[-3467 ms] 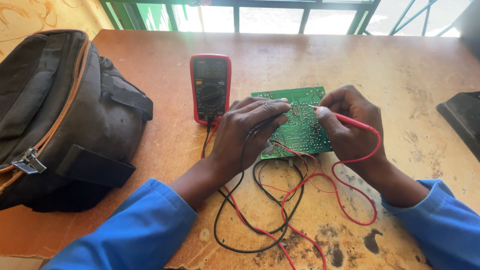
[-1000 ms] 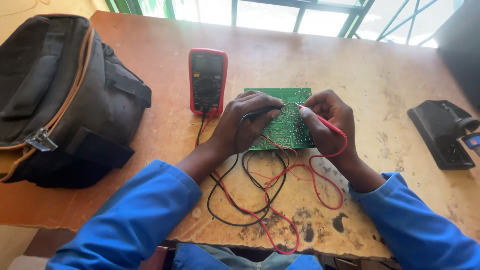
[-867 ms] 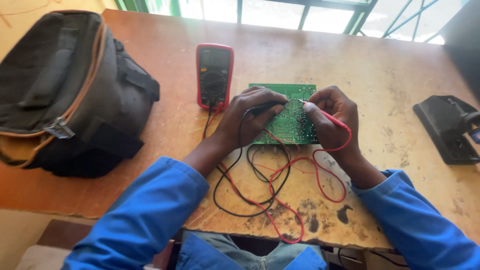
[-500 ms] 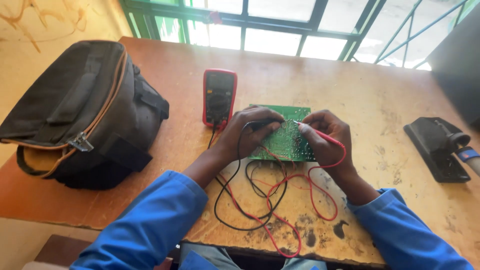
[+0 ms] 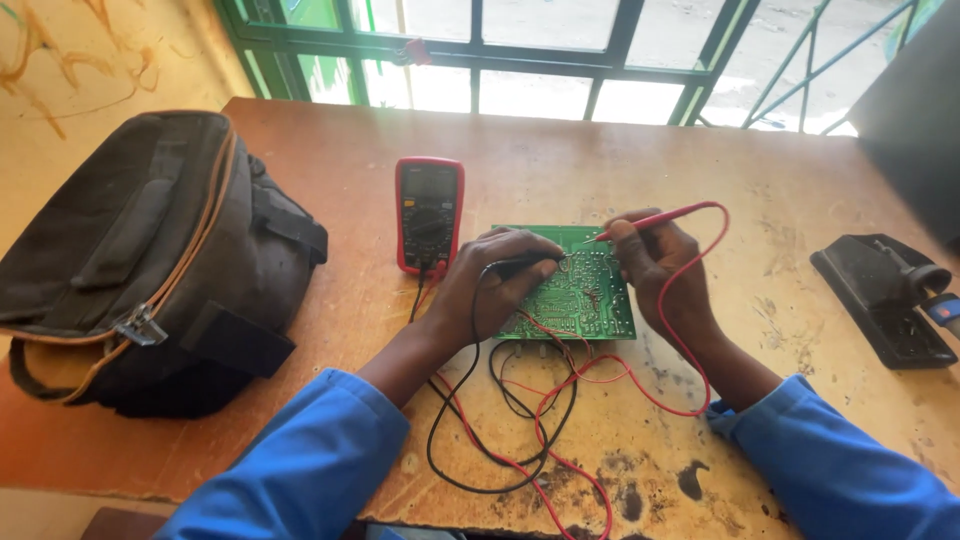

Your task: Using a digital multimeter to test various points and components on a printed circuit board for diagnostics.

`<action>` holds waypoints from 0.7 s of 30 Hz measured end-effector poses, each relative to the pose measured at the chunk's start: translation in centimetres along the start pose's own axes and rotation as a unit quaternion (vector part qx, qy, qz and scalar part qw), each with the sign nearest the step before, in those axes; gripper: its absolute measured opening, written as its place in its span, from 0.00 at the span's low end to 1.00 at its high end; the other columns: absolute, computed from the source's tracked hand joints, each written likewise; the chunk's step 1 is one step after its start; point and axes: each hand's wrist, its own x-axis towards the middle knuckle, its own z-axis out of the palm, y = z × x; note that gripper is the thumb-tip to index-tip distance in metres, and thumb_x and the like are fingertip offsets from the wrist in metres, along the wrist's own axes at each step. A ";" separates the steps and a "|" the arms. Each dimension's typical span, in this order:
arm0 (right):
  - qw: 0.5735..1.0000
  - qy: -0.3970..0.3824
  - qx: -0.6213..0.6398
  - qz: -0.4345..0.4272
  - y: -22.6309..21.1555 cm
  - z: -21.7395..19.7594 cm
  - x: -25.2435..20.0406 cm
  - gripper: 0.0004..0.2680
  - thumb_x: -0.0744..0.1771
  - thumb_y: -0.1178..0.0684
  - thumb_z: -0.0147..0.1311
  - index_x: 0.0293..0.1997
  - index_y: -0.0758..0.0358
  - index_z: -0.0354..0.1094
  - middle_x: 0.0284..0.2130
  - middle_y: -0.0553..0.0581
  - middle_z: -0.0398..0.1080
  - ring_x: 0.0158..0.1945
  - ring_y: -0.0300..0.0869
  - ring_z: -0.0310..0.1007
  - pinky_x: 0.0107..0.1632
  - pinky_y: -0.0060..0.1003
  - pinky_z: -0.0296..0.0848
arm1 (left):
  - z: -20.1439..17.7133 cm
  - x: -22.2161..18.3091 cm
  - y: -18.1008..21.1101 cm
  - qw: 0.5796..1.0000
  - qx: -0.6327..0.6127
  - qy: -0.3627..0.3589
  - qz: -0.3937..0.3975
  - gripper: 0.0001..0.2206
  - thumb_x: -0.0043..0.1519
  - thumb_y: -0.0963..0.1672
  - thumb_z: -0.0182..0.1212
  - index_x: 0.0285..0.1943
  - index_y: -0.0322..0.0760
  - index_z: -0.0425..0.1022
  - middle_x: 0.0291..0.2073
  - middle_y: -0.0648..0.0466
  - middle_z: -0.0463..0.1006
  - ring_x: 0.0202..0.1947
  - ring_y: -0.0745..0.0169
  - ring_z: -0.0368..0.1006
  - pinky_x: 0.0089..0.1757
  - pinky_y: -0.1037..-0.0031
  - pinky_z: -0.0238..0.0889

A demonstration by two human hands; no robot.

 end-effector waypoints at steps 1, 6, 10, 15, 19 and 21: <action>1.000 0.006 0.001 0.001 -0.2 0.0 -0.1 0.06 0.72 0.52 0.52 0.45 0.62 0.73 0.24 0.53 0.68 0.26 0.35 0.68 0.32 0.29 0.71 | 0.0 0.2 0.0 1.000 -0.001 -0.005 0.002 0.07 0.63 0.45 0.67 0.48 0.46 0.82 0.38 0.51 0.85 0.49 0.42 0.80 0.55 0.52 0.68; 0.999 -0.006 -0.041 -0.016 -0.1 0.3 -0.6 0.08 0.72 0.48 0.54 0.47 0.60 0.73 0.28 0.59 0.73 0.35 0.41 0.72 0.40 0.39 0.73 | -0.3 0.4 0.6 1.000 0.020 0.000 0.013 0.06 0.63 0.46 0.66 0.45 0.45 0.82 0.33 0.51 0.84 0.44 0.44 0.80 0.53 0.55 0.68; 0.999 -0.013 -0.045 -0.010 0.8 0.0 -0.5 0.09 0.71 0.45 0.54 0.47 0.58 0.73 0.29 0.58 0.74 0.37 0.40 0.73 0.42 0.38 0.74 | -0.4 1.1 0.8 0.999 0.038 -0.004 0.027 0.06 0.63 0.46 0.66 0.43 0.43 0.81 0.31 0.49 0.83 0.42 0.42 0.80 0.51 0.54 0.69; 0.997 -0.030 -0.062 0.024 1.0 -0.3 -0.5 0.09 0.70 0.44 0.53 0.47 0.56 0.74 0.31 0.62 0.77 0.39 0.46 0.76 0.46 0.48 0.74 | -0.3 1.5 0.2 0.999 0.050 0.001 0.019 0.09 0.62 0.50 0.65 0.41 0.45 0.82 0.26 0.51 0.82 0.38 0.46 0.80 0.50 0.57 0.68; 0.999 -0.041 -0.028 0.011 1.7 -0.3 -0.5 0.08 0.70 0.47 0.53 0.45 0.56 0.74 0.33 0.60 0.78 0.41 0.44 0.77 0.43 0.44 0.77 | -0.3 0.8 0.4 0.999 0.040 -0.014 0.020 0.07 0.63 0.48 0.65 0.42 0.43 0.82 0.32 0.49 0.84 0.41 0.43 0.80 0.50 0.57 0.68; 0.998 -0.046 -0.031 0.000 1.4 -0.2 -0.4 0.08 0.71 0.46 0.53 0.46 0.56 0.73 0.34 0.60 0.78 0.42 0.45 0.78 0.43 0.44 0.78 | -0.5 1.0 0.5 0.999 0.038 -0.016 0.031 0.07 0.63 0.48 0.65 0.43 0.43 0.82 0.33 0.50 0.84 0.42 0.44 0.80 0.51 0.57 0.68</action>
